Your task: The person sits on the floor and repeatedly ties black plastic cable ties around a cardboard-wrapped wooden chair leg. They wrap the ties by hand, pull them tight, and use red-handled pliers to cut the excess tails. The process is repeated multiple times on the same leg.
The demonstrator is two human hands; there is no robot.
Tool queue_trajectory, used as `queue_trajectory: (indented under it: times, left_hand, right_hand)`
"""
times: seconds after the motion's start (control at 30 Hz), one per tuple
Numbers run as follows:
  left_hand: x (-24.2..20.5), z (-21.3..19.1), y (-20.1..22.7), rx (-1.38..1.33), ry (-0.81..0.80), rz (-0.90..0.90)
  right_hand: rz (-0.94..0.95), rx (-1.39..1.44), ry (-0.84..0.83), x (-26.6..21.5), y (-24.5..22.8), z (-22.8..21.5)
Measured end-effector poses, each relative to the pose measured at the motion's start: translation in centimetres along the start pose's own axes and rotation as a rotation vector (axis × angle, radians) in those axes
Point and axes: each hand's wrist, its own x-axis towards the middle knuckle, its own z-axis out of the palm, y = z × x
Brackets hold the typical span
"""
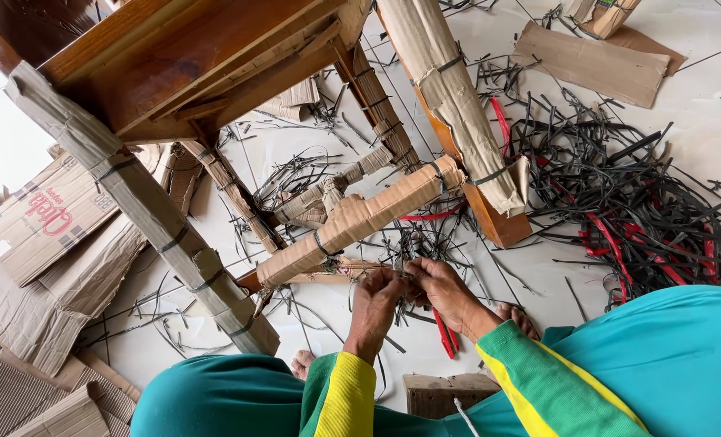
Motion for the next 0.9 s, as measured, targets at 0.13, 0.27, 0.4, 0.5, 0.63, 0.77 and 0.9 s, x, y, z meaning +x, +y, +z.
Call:
queue_trajectory:
  times: [0.13, 0.27, 0.4, 0.5, 0.63, 0.77, 0.9]
  left_hand:
    - [0.0, 0.2, -0.1, 0.036, -0.014, 0.000]
    - [0.7, -0.4, -0.9, 0.016, 0.009, 0.017]
    - [1.6, -0.8, -2.0, 0.054, 0.015, 0.011]
    - [1.4, -0.9, -1.6, 0.035, 0.040, 0.019]
    - [0.8, -1.1, -0.5, 0.052, 0.060, 0.007]
    - [1.1, -1.5, -0.3, 0.008, 0.099, -0.032]
    - [1.5, -2.4, 0.3, -0.063, 0.297, 0.018]
  right_hand:
    - [-0.032, -0.013, 0.024, 0.0, 0.1, 0.3]
    - [-0.027, 0.066, 0.120, -0.6, -0.8, 0.9]
    - [-0.035, 0.129, 0.140, 0.0, -0.4, 0.3]
    - [-0.033, 0.130, 0.097, 0.4, -0.2, 0.0]
    - [-0.026, 0.070, 0.013, -1.0, -2.2, 0.5]
    - [-0.090, -0.010, 0.098, 0.3, -1.7, -1.1]
    - [-0.132, 0.076, 0.273, 2.7, -0.2, -3.5]
